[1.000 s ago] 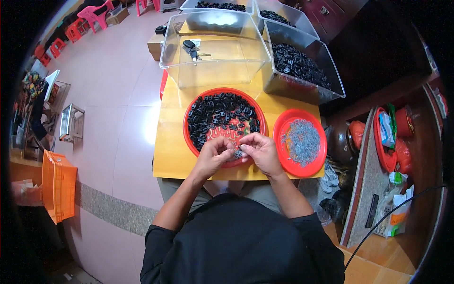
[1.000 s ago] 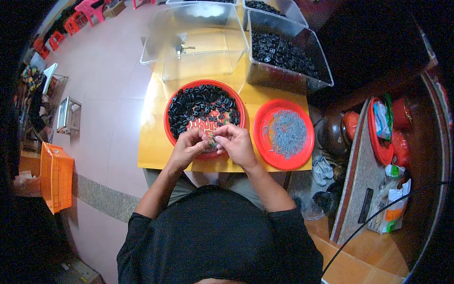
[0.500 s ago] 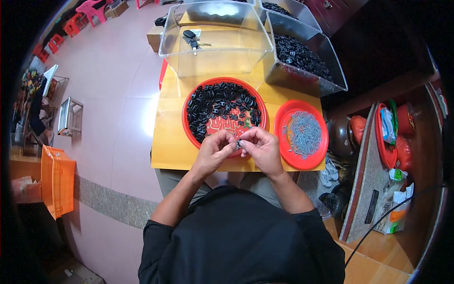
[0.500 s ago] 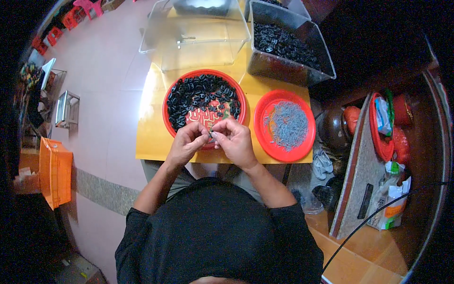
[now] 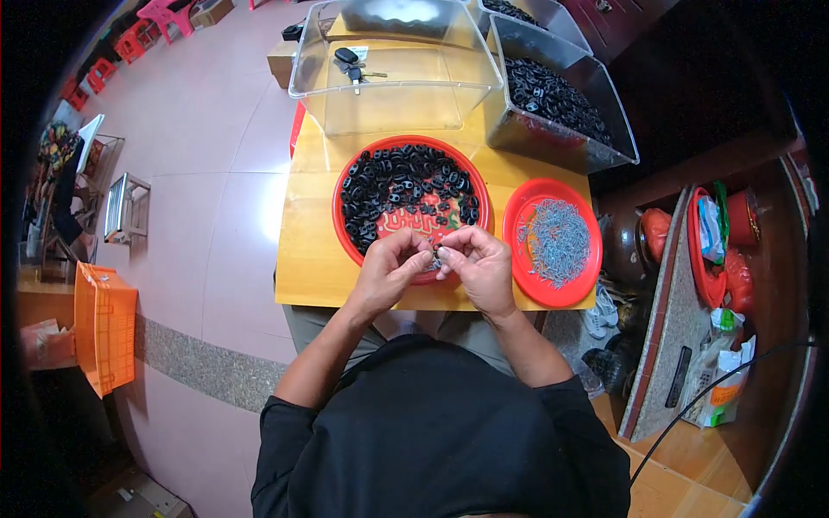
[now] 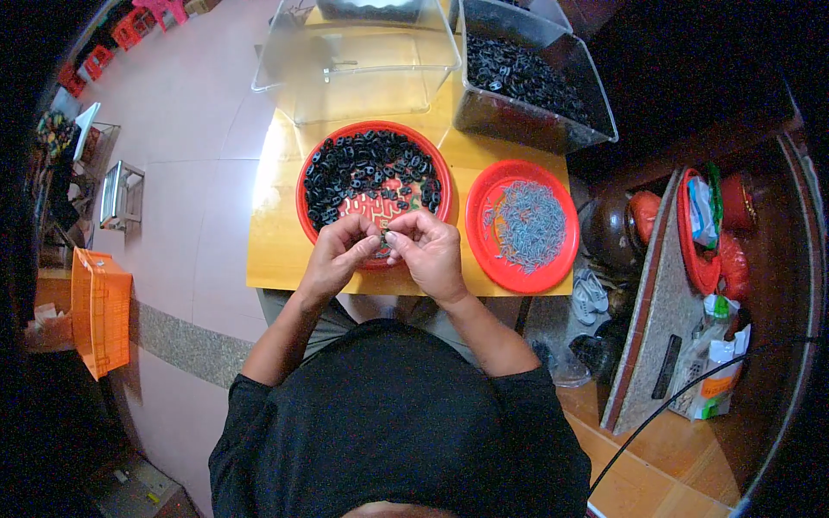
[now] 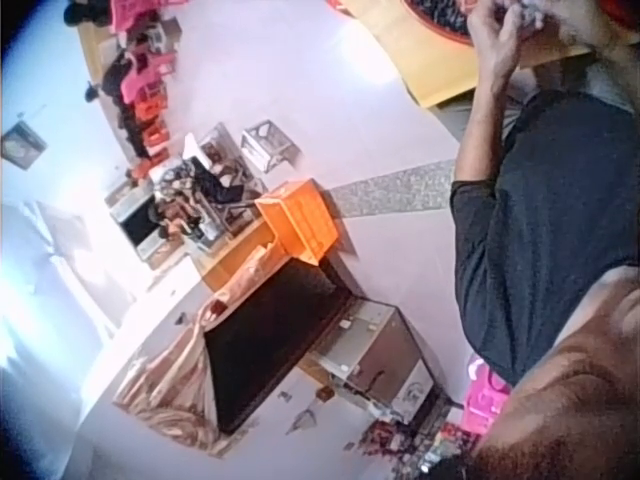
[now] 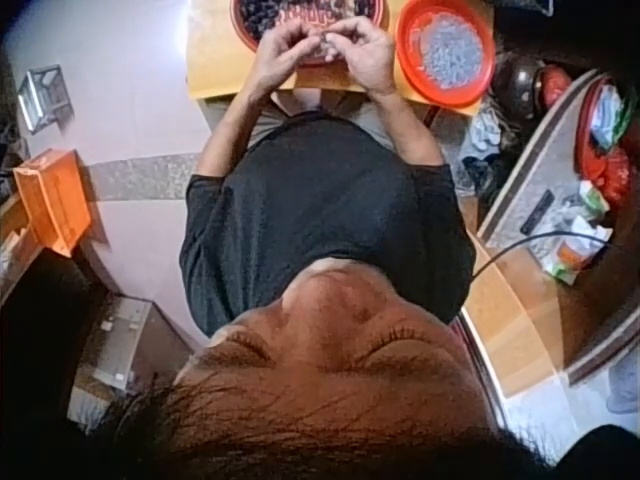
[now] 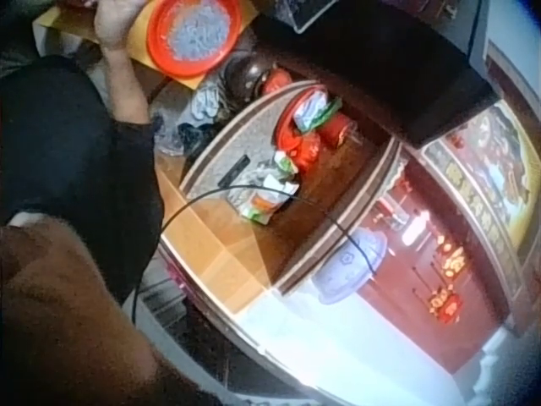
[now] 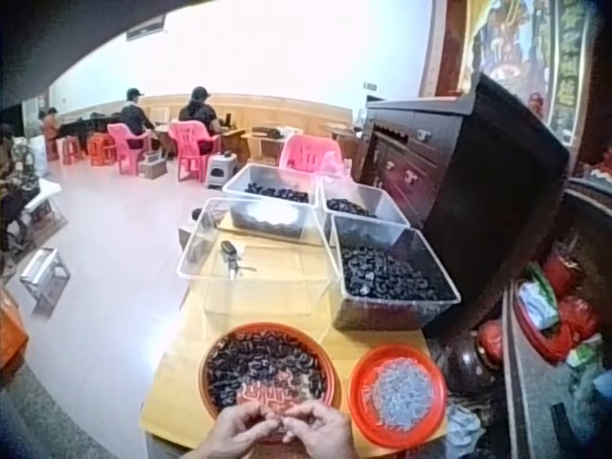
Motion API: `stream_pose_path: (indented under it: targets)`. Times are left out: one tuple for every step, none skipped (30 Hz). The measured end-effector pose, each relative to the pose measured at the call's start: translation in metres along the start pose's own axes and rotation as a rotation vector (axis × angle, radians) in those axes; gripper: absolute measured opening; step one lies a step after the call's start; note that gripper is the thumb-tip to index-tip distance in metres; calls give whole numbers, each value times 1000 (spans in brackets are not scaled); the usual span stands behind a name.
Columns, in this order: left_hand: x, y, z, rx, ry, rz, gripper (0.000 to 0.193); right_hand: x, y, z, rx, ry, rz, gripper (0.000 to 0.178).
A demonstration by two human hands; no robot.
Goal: The person assembles small fasteners by picking plastic pieces from a plate and inserting small metal pins into them by hand.
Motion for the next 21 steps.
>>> stream_pose_path:
  targets:
    - [0, 0, 1, 24, 0, -16, 10, 0, -1, 0, -10, 13, 2, 6]
    - [1, 0, 1, 48, -1, -29, 11, 1, -1, 1, -22, 27, 3, 7]
    - [1, -2, -2, 47, 0, -29, 11, 1, -1, 2, -23, 26, 2, 7]
    - [2, -7, -9, 68, -22, -5, 11, 2, -1, 2, -35, 17, 0, 7]
    - [2, -10, -12, 90, -48, 17, 12, 1, -2, 3, -48, 12, 2, 7]
    - [4, -13, -12, 90, -52, 15, 12, 1, -3, 4, -48, 14, 5, 7]
    - [8, -17, -13, 92, -77, 47, 13, 1, -3, 4, -37, 23, 7, 8]
    - [12, -23, -13, 93, -98, 80, 13, 1, -3, 5, -26, 30, 6, 9]
    - [15, -28, -12, 90, -98, 81, 13, 1, -4, 5, -29, 30, 5, 9]
    - [19, -40, -10, 47, -67, 143, 13, 2, -6, 5, 3, 34, 15, 10]
    - [22, -52, -6, 4, -35, 204, 13, 2, -8, 5, 36, 38, 24, 12]
    - [24, -64, -2, -8, 3, 266, 12, 2, -10, 5, 31, 38, 23, 12]
    - [26, -76, 2, -88, 26, 334, 11, 2, -14, 6, 39, 60, 24, 13]
    - [29, -88, 7, -171, 50, 406, 11, 2, -15, 8, 44, 82, 22, 14]
    - [31, -95, 11, -217, 75, 459, 10, 1, -17, 9, 20, 73, 21, 14]
    - [31, -98, 11, -224, 76, 463, 10, 1, -18, 10, 13, 72, 16, 14]
    - [31, -98, 17, -361, 167, 485, 9, 1, -19, 12, 8, 85, 14, 14]
    - [32, -97, 24, -498, 260, 502, 8, 1, -19, 13, 5, 97, 12, 13]
    - [31, -93, 26, -652, 273, 490, 5, 1, -18, 13, -19, 104, 16, 13]
    - [29, -89, 29, -655, 275, 490, 5, 1, -18, 13, -22, 102, 15, 13]
    - [25, -76, 34, -830, 358, 420, 6, 1, -18, 13, -24, 110, 16, 13]
Point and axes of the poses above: each hand's wrist, its own x-axis away from the middle knuckle, its own y-axis out of the palm, z = x × y, the point moved 7 cm from there along -x, towards the middle knuckle, and after that the axes turned 5 degrees about z, right-handed, at the moved point
